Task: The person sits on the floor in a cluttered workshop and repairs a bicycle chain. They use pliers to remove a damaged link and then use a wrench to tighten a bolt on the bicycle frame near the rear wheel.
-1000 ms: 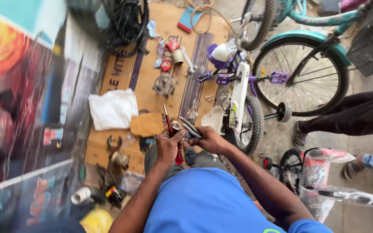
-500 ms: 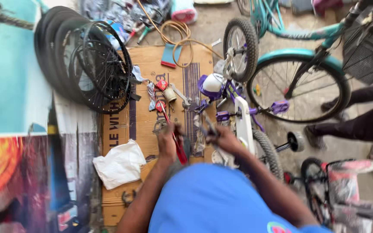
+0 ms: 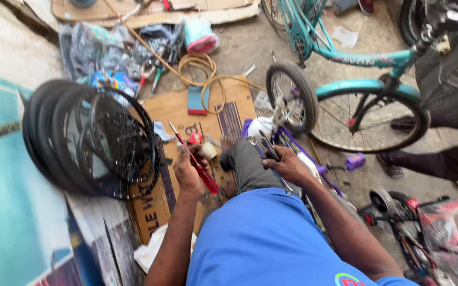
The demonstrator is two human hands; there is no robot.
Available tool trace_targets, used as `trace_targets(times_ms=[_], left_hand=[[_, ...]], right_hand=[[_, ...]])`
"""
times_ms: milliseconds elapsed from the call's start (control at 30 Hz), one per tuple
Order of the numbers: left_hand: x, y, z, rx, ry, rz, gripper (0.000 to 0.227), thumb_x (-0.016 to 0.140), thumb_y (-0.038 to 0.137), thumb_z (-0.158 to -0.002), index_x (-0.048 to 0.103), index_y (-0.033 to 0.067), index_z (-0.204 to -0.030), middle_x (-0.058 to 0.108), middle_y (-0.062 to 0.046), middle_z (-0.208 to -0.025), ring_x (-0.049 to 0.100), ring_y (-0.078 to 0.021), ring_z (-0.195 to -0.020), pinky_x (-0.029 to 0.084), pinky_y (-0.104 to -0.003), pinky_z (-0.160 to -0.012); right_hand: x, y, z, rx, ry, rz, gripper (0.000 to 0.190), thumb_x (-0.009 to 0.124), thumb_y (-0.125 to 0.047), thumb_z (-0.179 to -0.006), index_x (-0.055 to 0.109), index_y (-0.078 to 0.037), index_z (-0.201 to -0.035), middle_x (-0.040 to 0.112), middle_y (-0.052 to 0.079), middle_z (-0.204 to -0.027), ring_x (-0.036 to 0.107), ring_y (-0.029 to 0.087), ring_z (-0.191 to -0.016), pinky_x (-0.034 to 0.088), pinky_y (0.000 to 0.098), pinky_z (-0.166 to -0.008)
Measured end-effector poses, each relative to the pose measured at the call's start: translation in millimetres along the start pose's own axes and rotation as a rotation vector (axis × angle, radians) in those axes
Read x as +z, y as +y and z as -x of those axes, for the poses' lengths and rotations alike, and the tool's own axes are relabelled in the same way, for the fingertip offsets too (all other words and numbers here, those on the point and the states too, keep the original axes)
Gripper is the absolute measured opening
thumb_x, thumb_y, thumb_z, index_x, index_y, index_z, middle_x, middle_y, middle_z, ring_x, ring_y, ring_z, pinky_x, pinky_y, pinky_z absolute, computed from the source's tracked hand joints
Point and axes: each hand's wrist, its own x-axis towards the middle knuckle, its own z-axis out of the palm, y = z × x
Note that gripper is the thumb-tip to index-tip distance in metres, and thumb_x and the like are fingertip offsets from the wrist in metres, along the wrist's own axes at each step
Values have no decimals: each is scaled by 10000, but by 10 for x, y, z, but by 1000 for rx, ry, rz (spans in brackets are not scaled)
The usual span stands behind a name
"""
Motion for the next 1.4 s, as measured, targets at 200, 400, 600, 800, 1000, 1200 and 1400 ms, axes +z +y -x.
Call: trace_targets(times_ms=[200,400,600,800,1000,1200,1400], left_hand=[[447,95,-1226,-36,-49,-124,511,534,500,-1038,679,9,-1053,648,-50,-778,589,-142,-585,492,-296,-515],[1538,334,-2693,-75,-137,-308,456,488,440,-1056,677,25,-1058,632,-41,-705,562,-145,-523,456,-298,-458],[2315,375,-3401,-199,-250,-374,443,457,390,-1072,679,7,-1102,677,-43,-758,614,-130,-590,521,-285,-526],[3024,552,-4051,-326,-280,-468,347,502,333,-1074,670,30,-1097,632,-40,-755,591,-132,-597,493,-290,-508],[3805,654,-4942,-292,-372,-578,326,508,335,-1055,657,45,-1056,621,-38,-739,593,-150,-591,501,-308,-513],[4647,504,-6140,-371,-496,-658,361,532,384,-1030,686,57,-1048,644,-35,-744,595,-154,-595,480,-307,-517],[5582,622,-7329,-348,-654,-849,398,551,415,-1028,722,55,-1040,649,-22,-738,573,-113,-581,464,-280,-524]], right_hand=[[-389,-253,-1292,-49,105,-43,224,769,-181,-885,701,-15,-1020,737,67,-857,671,130,-814,541,312,-759],[-1029,-970,-2741,-155,255,202,312,797,-232,-849,696,-29,-1064,729,67,-910,695,169,-850,545,358,-767],[-1663,-1446,-3268,-11,331,182,334,766,-273,-881,694,-11,-1076,736,123,-851,715,235,-782,555,379,-727],[-2308,-1249,-3373,27,524,-4,315,766,-204,-873,708,-1,-1107,769,93,-877,725,152,-800,563,324,-736],[-2546,-662,-3693,164,688,-364,267,758,-163,-888,735,3,-1095,763,73,-873,677,154,-792,533,318,-729],[-2842,-611,-4656,142,886,-397,240,779,-150,-873,744,-18,-1071,754,24,-878,665,104,-811,545,300,-746],[-3432,-1179,-5701,238,907,-296,270,800,-157,-860,748,-58,-1106,735,32,-850,605,114,-782,531,317,-718]])
